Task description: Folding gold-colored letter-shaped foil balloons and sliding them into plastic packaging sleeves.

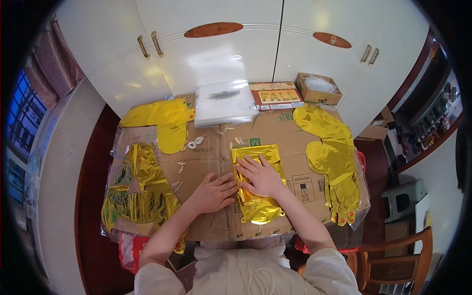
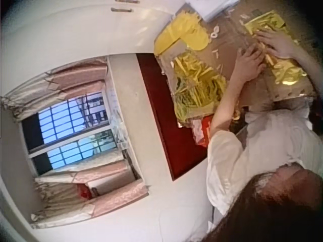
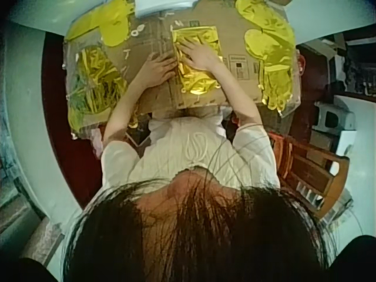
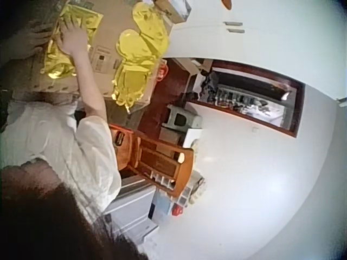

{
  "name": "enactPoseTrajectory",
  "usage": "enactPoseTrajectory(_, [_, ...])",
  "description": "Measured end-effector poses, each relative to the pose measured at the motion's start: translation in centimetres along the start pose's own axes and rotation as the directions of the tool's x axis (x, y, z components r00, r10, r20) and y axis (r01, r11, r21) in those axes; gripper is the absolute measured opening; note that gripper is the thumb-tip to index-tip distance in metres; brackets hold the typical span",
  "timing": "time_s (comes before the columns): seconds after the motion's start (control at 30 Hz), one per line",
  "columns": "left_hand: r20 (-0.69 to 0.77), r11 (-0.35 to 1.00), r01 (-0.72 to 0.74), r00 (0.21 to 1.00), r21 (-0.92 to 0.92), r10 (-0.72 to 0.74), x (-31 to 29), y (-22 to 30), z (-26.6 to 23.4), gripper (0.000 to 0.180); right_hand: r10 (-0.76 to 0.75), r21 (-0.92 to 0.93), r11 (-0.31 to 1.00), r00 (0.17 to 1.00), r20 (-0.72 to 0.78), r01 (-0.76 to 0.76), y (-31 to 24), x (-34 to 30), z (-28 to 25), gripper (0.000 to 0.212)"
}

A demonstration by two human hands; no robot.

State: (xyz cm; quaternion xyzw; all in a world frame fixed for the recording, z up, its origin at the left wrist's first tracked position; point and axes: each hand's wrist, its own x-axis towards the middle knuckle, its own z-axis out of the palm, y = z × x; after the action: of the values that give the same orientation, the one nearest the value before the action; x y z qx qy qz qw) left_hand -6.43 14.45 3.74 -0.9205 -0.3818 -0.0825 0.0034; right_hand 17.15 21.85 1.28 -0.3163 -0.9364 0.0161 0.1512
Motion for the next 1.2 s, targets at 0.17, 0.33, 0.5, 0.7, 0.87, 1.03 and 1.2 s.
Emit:
enactPoseTrajectory(0.17, [-0.026,0.997,0.057,0.998,0.049,-0.056,-0.2,1.7,0.4,0.055,0.001,0.003,1.0,1.0,0.009,-0.001,-0.1,0.0,-0.3,0.059])
enactPoseTrajectory(0.33, [-0.033,0.983,0.169,0.985,0.07,-0.167,-0.3,4.9,0.9,0.074,-0.002,-0.006,1.0,1.0,0.007,0.002,-0.1,0.0,-0.3,0.06])
enactPoseTrajectory(0.5, [-0.077,0.963,0.268,0.961,0.026,-0.265,0.1,8.1,1.6,0.078,-0.01,-0.003,1.0,1.0,-0.003,0.01,0.0,0.0,-0.1,0.059])
enactPoseTrajectory(0.7, [-0.172,0.935,0.349,0.919,-0.064,-0.355,0.3,11.0,3.3,0.077,-0.008,0.008,1.0,1.0,-0.008,0.008,0.0,0.0,-0.3,0.059])
enactPoseTrajectory(0.87, [-0.16,0.924,0.343,0.915,-0.171,-0.37,0.1,11.8,3.0,0.07,-0.009,0.005,1.0,1.0,-0.001,0.009,0.0,0.0,-0.3,0.061])
enactPoseTrajectory(1.03, [-0.194,0.928,0.312,0.916,-0.203,-0.35,0.3,11.7,2.4,0.067,-0.014,0.003,1.0,1.0,0.015,0.014,0.0,0.0,-0.6,0.067])
enactPoseTrajectory(1.2, [-0.156,0.893,0.248,0.933,-0.375,-0.324,0.4,12.2,2.1,0.053,-0.011,0.009,1.0,1.0,0.027,0.011,-0.1,0.1,-0.7,0.072])
